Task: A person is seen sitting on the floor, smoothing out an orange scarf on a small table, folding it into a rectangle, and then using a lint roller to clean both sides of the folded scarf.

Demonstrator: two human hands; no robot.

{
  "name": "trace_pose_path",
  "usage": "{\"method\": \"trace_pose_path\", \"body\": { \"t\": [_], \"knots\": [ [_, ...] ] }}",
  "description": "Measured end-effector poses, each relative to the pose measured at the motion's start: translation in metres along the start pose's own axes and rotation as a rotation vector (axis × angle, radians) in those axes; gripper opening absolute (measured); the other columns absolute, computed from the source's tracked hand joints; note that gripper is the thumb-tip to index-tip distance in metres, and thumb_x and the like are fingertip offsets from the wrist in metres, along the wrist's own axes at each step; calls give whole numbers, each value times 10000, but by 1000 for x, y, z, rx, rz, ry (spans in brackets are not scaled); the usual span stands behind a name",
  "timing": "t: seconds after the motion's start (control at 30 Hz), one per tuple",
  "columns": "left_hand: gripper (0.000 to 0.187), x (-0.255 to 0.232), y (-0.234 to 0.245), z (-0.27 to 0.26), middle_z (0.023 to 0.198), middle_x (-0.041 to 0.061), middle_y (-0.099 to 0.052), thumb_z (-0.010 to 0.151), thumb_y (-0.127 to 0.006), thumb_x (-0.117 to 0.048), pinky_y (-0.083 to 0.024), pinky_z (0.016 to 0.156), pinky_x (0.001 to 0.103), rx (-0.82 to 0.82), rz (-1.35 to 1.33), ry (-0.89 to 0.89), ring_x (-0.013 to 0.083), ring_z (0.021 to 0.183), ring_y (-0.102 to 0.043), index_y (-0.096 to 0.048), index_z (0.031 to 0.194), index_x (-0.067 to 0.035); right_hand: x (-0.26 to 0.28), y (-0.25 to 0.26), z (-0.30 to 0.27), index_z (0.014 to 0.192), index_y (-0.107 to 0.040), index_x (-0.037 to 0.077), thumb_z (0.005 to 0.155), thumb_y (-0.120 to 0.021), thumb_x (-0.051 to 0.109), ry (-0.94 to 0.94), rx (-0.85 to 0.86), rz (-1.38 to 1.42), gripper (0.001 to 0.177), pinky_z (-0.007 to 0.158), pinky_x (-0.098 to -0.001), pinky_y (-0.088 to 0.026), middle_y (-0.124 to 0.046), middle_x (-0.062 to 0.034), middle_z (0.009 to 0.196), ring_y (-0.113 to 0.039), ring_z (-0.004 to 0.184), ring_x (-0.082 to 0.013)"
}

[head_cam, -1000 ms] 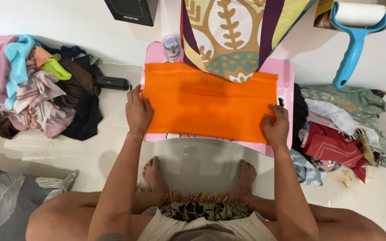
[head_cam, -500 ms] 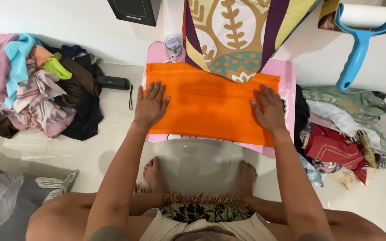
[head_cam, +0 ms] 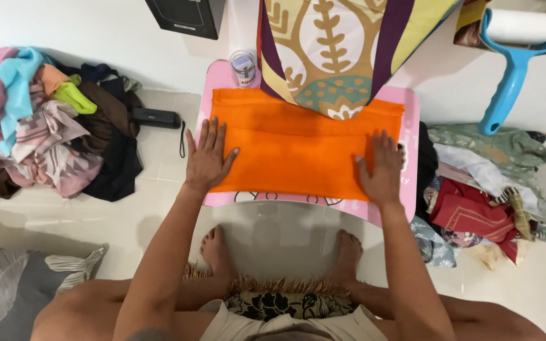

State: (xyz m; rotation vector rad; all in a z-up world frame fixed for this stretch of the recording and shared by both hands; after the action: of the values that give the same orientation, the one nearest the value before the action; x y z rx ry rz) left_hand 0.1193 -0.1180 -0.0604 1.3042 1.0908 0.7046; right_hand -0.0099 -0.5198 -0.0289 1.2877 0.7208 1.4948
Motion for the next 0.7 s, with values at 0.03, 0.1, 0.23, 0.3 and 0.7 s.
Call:
{"method": "trace_pose_path", "body": {
  "t": [0.03, 0.1, 0.23, 0.3, 0.7],
  "knots": [
    [784, 1, 0, 2, 1743, 102, -145, 1077, -178, -668, 25, 1279, 622, 0, -1, -3, 297, 1608, -78, -226, 1660, -145, -3, -7, -6, 1563, -434, 33, 1036, -575, 406, -2, -2, -2, 662, 1182, -646, -231, -381, -266, 1609, -368, 1442, -501],
    [826, 6, -2, -2, 1744, 106, -157, 1065, -187, -696, 47, 1262, 649, 12, 5, 47, 289, 1611, -84, -246, 1656, -121, -9, -28, -26, 1583, -402, 42, 1042, -490, 521, -54, 132, -27, 729, 1220, -645, -163, -310, -254, 1654, -292, 1500, -475],
    [871, 5, 3, -12, 1748, 100, -114, 1043, -151, -734, 73, 1256, 657, 50, 24, 94, 281, 1612, -52, -202, 1662, -123, -3, -17, -36, 1624, -324, 117, 1050, -358, 618, -108, 291, -33, 762, 1272, -551, -65, -204, -169, 1710, -172, 1569, -370],
    [905, 3, 3, -12, 1750, 100, -89, 1035, -124, -763, 85, 1250, 665, 54, 13, 78, 288, 1612, -39, -183, 1663, -113, 0, -11, -38, 1628, -306, 137, 1050, -317, 646, -116, 332, -47, 770, 1280, -527, -51, -190, -146, 1716, -155, 1577, -337],
    [441, -39, -8, 42, 1256, -40, -632, 1017, -581, -428, -250, 1248, 603, -162, -108, -279, 192, 1326, -514, -625, 1395, -205, 30, -15, 38, 1140, -747, 176, 1026, -637, 287, 275, -19, 97, 193, 1030, -379, -447, -708, 33, 1161, -614, 1176, -206]
  ]
}}
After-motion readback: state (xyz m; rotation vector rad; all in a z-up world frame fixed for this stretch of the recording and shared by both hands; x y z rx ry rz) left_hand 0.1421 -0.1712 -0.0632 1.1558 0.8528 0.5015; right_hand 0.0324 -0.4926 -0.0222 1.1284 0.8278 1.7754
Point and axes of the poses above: each hand's wrist, its own z-axis towards the middle knuckle, its own y-axis out of the back of the hand, x = y × z, the point moved 5 cm from there along z, towards the middle knuckle
